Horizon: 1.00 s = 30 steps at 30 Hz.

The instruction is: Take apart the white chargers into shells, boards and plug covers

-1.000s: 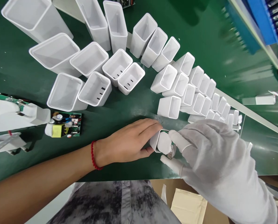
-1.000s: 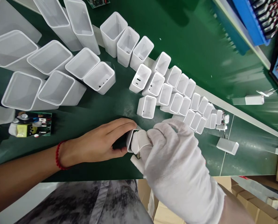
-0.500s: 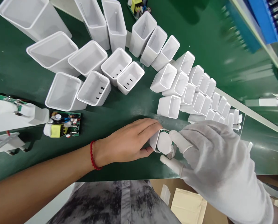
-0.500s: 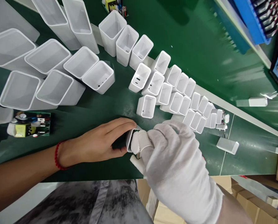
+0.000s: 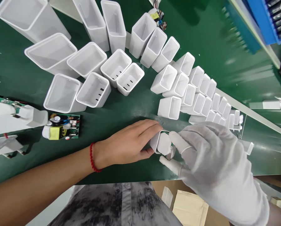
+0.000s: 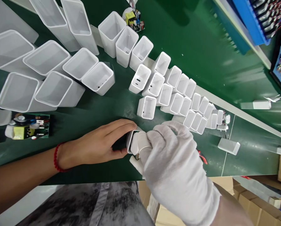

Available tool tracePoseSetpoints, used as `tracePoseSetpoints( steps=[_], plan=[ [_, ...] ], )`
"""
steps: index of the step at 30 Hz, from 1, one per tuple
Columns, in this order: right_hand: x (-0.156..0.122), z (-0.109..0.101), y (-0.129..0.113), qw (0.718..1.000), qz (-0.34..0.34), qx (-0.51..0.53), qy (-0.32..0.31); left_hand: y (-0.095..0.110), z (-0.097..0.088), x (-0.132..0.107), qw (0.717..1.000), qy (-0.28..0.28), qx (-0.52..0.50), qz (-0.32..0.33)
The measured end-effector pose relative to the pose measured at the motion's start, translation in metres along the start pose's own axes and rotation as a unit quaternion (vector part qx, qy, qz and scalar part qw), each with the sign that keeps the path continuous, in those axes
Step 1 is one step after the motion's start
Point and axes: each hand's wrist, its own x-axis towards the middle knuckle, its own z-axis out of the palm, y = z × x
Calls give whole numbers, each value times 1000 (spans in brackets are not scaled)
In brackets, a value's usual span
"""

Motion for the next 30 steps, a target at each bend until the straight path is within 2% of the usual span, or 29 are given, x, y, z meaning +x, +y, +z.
tracePoseSetpoints(
  steps=[3,7,11,15,20,30],
  plan=[
    [-1,0,-1,1000,-2,-7,-9,0,-1,0,1000,-1,3,-4],
    [0,-2,-1,1000,-13,-8,22,0,-1,0,1000,5,-1,-1],
    [0,-4,-2,999,6,2,32,0,0,0,1000,-1,8,0],
    [-1,1,-2,998,-18,-4,62,0,0,-1,1000,-7,15,-3],
    [-1,5,-1,998,-23,-3,63,0,0,0,1000,0,20,5],
    [2,0,0,997,-14,-3,71,0,-1,-1,1000,10,27,9]
  ],
)
